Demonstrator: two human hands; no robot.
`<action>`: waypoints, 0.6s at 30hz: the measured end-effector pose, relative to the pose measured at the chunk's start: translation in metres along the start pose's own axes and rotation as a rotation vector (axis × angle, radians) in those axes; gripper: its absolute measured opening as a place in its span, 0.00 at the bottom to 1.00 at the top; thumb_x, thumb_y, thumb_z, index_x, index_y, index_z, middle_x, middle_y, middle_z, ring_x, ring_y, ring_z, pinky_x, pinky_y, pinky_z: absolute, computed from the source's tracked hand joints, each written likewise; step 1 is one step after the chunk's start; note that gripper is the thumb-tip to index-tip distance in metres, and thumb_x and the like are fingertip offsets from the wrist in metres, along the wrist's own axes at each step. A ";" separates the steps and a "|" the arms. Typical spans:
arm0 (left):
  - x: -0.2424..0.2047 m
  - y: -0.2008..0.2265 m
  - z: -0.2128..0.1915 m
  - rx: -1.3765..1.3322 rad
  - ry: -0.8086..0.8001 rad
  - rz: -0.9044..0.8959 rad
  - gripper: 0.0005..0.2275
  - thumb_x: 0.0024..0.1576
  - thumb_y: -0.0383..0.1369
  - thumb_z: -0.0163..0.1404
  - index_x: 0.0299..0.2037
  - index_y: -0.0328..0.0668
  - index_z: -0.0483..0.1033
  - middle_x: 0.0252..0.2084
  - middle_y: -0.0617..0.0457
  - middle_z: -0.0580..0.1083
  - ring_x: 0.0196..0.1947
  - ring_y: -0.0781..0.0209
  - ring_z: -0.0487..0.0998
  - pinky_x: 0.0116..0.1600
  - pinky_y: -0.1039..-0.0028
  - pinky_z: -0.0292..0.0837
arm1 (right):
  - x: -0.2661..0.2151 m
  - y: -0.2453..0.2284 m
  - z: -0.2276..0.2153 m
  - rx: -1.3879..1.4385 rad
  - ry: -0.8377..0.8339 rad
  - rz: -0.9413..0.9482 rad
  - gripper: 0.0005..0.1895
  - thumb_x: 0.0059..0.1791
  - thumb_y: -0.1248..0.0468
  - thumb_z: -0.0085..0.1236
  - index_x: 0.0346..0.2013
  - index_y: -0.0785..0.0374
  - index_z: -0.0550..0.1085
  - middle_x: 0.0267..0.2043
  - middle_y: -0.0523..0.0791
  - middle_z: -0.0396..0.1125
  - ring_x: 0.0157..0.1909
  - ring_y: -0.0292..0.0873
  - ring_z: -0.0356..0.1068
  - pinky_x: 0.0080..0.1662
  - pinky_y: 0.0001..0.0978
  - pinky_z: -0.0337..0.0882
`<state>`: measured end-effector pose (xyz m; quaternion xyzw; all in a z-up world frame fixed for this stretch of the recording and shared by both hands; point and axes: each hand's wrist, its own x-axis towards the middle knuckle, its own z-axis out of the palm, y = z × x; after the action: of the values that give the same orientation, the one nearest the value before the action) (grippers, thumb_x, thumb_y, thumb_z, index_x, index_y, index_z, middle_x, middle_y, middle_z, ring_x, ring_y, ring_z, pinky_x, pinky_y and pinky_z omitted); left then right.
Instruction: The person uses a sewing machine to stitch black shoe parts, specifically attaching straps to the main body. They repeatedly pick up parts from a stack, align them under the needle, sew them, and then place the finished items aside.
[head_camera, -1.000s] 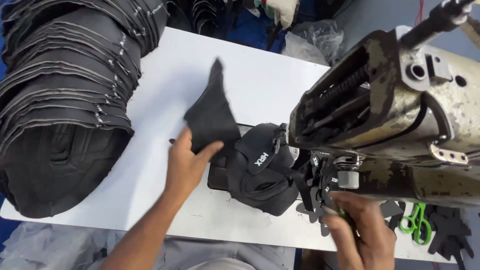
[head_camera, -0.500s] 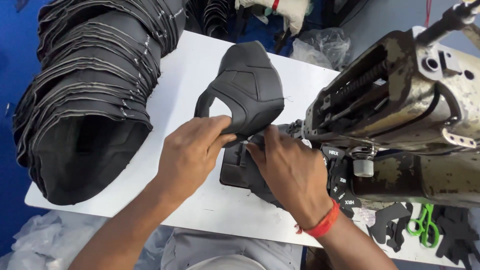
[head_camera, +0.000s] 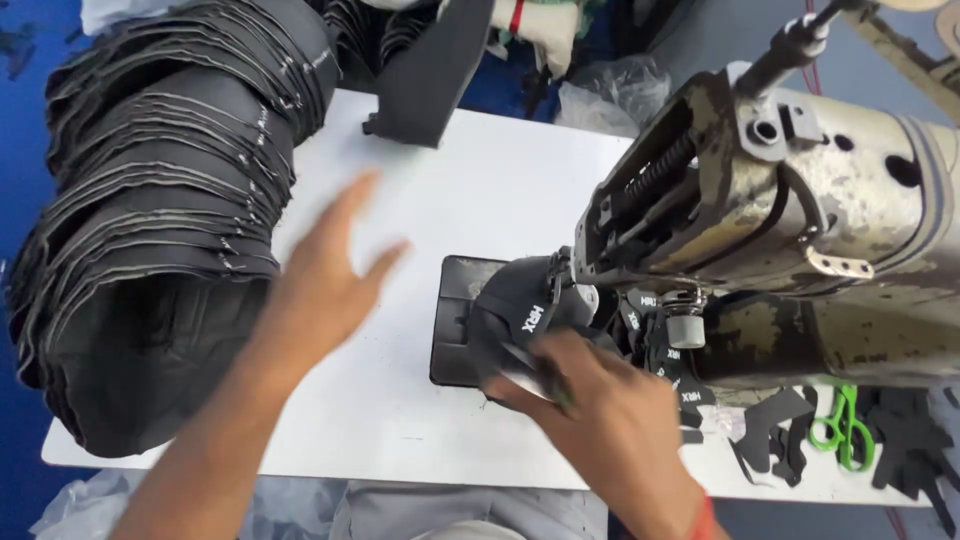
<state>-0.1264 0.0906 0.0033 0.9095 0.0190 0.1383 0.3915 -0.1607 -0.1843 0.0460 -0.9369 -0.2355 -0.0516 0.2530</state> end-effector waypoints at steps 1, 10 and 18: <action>-0.004 -0.004 0.015 -0.205 -0.257 -0.187 0.39 0.53 0.36 0.62 0.74 0.50 0.54 0.71 0.39 0.65 0.68 0.42 0.68 0.68 0.58 0.63 | -0.018 0.013 -0.003 0.195 -0.006 0.053 0.16 0.46 0.53 0.64 0.40 0.61 0.77 0.32 0.42 0.76 0.32 0.39 0.77 0.32 0.31 0.73; -0.025 0.020 0.097 -1.267 -0.800 -0.428 0.41 0.46 0.27 0.65 0.72 0.42 0.58 0.60 0.44 0.74 0.61 0.54 0.75 0.62 0.65 0.70 | -0.058 0.122 0.018 0.928 0.267 0.925 0.11 0.51 0.73 0.52 0.46 0.68 0.77 0.40 0.42 0.75 0.23 0.28 0.56 0.24 0.23 0.53; -0.040 0.053 0.107 -0.953 -0.481 -0.453 0.27 0.52 0.21 0.57 0.64 0.43 0.71 0.54 0.53 0.77 0.50 0.67 0.79 0.56 0.74 0.78 | -0.053 0.182 0.045 1.745 0.132 0.413 0.15 0.53 0.76 0.51 0.54 0.74 0.74 0.39 0.53 0.75 0.20 0.29 0.55 0.24 0.23 0.54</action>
<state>-0.1399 -0.0273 -0.0378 0.6117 0.0595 -0.1662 0.7711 -0.1239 -0.3225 -0.0867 -0.4304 -0.0027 0.1385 0.8919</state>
